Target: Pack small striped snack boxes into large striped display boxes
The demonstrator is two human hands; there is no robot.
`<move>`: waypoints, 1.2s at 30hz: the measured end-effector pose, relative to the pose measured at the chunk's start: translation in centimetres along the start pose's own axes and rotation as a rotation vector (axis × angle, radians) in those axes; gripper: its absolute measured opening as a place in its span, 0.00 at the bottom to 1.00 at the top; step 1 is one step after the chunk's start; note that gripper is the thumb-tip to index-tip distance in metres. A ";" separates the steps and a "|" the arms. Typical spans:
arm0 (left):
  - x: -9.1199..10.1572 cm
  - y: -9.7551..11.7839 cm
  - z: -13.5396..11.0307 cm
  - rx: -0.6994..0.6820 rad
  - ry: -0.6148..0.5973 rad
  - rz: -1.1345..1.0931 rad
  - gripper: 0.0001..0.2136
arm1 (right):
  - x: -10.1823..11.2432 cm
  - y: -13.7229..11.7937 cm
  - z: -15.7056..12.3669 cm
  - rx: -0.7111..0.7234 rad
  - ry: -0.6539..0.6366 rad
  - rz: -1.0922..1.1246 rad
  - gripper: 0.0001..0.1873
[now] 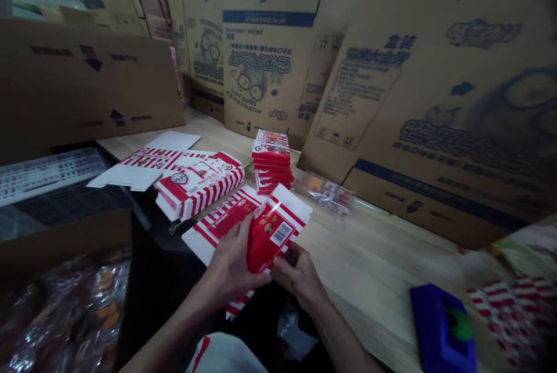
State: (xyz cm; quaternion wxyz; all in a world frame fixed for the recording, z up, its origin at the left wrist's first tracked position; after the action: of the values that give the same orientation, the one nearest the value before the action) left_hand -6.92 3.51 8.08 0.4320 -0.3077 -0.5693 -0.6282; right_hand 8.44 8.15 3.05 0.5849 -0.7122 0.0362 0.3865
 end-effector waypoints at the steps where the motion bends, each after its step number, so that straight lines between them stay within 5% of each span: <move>1: -0.5 0.7 -0.3 0.001 -0.005 -0.053 0.55 | 0.2 0.1 -1.1 0.012 0.021 0.023 0.27; 7: -2.7 2.5 -0.8 0.055 -0.124 -0.573 0.44 | 3.7 -1.8 -5.3 0.059 0.211 0.032 0.22; 14: -7.2 2.6 -0.1 0.208 -0.330 -1.079 0.14 | 7.4 -1.7 -8.2 0.004 0.388 0.035 0.17; 24: -8.3 2.2 -1.8 0.152 -0.489 -1.018 0.14 | 10.4 -5.4 -8.3 0.171 0.476 0.024 0.17; 30: -9.2 3.3 -2.2 0.030 -0.598 -1.016 0.12 | 11.1 -4.0 -10.3 0.080 0.479 0.009 0.17; 36: -9.7 4.7 -1.1 0.061 -0.425 -1.166 0.26 | 9.3 -0.9 -13.5 -0.067 0.321 0.002 0.18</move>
State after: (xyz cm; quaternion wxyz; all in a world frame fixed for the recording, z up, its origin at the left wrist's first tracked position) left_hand 1.64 4.40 1.49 -0.0965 -0.0523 -0.7349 -0.6693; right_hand 22.24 0.56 -1.49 0.5471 -0.7839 0.1169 0.2692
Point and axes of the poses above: each hand's wrist, its own z-axis towards the middle knuckle, its own x-axis out of the back of the hand, y = z × x, the point moved 5 cm from there along z, towards the middle knuckle, and after that the axes turned 14 degrees about z, right-handed, at the moved point
